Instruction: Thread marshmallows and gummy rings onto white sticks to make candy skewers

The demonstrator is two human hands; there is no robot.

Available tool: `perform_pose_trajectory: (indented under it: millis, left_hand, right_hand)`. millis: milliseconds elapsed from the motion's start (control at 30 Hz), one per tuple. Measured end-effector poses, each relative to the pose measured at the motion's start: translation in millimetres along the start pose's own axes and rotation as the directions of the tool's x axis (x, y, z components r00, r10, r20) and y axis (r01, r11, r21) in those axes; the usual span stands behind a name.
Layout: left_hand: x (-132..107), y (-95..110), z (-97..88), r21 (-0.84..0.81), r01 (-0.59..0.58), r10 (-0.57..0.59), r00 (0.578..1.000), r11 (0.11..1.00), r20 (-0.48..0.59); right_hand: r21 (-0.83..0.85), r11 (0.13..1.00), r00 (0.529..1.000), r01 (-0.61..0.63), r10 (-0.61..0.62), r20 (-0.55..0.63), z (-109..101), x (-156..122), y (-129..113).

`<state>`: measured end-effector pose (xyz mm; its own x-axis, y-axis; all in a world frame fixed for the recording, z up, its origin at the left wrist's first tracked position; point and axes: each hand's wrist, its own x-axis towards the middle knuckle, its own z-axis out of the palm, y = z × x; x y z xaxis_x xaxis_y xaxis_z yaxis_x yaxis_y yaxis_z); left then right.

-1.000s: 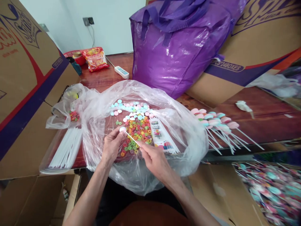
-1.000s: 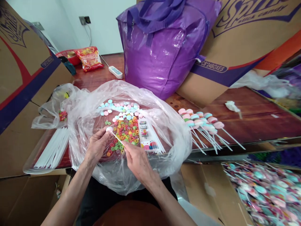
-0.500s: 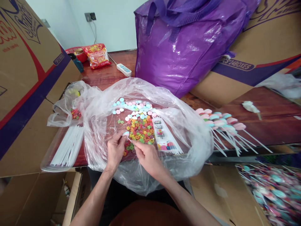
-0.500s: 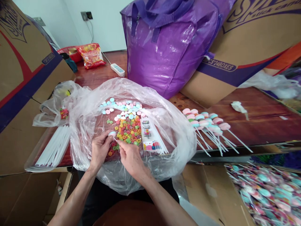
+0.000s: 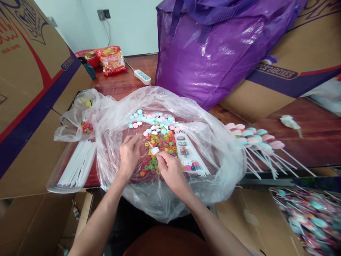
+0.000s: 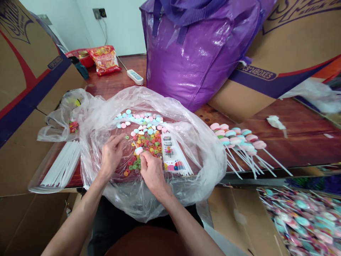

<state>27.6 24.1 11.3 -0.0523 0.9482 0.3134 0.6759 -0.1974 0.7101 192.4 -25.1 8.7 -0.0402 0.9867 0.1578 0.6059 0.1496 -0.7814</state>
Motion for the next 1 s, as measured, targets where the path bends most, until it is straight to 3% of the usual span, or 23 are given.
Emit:
perform_pose_trajectory:
  millis: [100,167,233,333,400,600,767,867,933,1000]
  left_hand:
    - [30,-14,2.2,0.234,-0.108,0.084,0.99,0.966,0.11]
    - [39,-23,6.1,0.296,-0.16,0.114,0.979,0.942,0.168]
    - [41,-29,8.6,0.28,-0.169,0.131,0.98,0.945,0.15]
    - [39,-36,6.8,0.207,-0.104,0.099,0.995,0.973,0.033]
    - [39,-41,3.6,0.177,-0.067,0.067,0.998,0.982,0.01]
    - [44,-46,-0.6,0.254,-0.133,0.092,0.982,0.958,0.164]
    - [43,-42,-0.9,0.286,-0.227,0.165,0.961,0.931,0.224]
    - [41,-38,-1.6,0.198,-0.153,0.121,0.979,0.968,0.166]
    - [37,-33,-3.6,0.036,-0.006,0.002,0.994,0.999,0.113]
    - [30,-25,-7.3,-0.235,0.192,-0.159,0.975,0.953,0.154]
  right_hand:
    - [0.001,1.0,1.0,0.011,-0.011,0.008,1,-6,1]
    - [0.007,1.0,1.0,0.027,-0.027,0.007,4,-9,0]
    - [0.018,0.999,0.999,0.036,-0.036,-0.004,6,-11,0]
    - [0.036,0.998,0.999,0.043,-0.043,-0.012,9,-12,1]
    - [0.038,0.998,0.999,0.046,-0.045,-0.01,9,-12,3]
    - [0.042,0.997,0.998,0.058,-0.058,-0.014,10,-13,4]
    - [0.028,0.997,0.998,0.068,-0.068,-0.008,7,-13,4]
    - [0.03,0.996,0.996,0.083,-0.082,-0.026,5,-13,4]
    - [0.037,0.996,0.996,0.084,-0.083,-0.03,4,-12,3]
    - [0.055,0.995,0.996,0.08,-0.079,-0.032,2,-12,0]
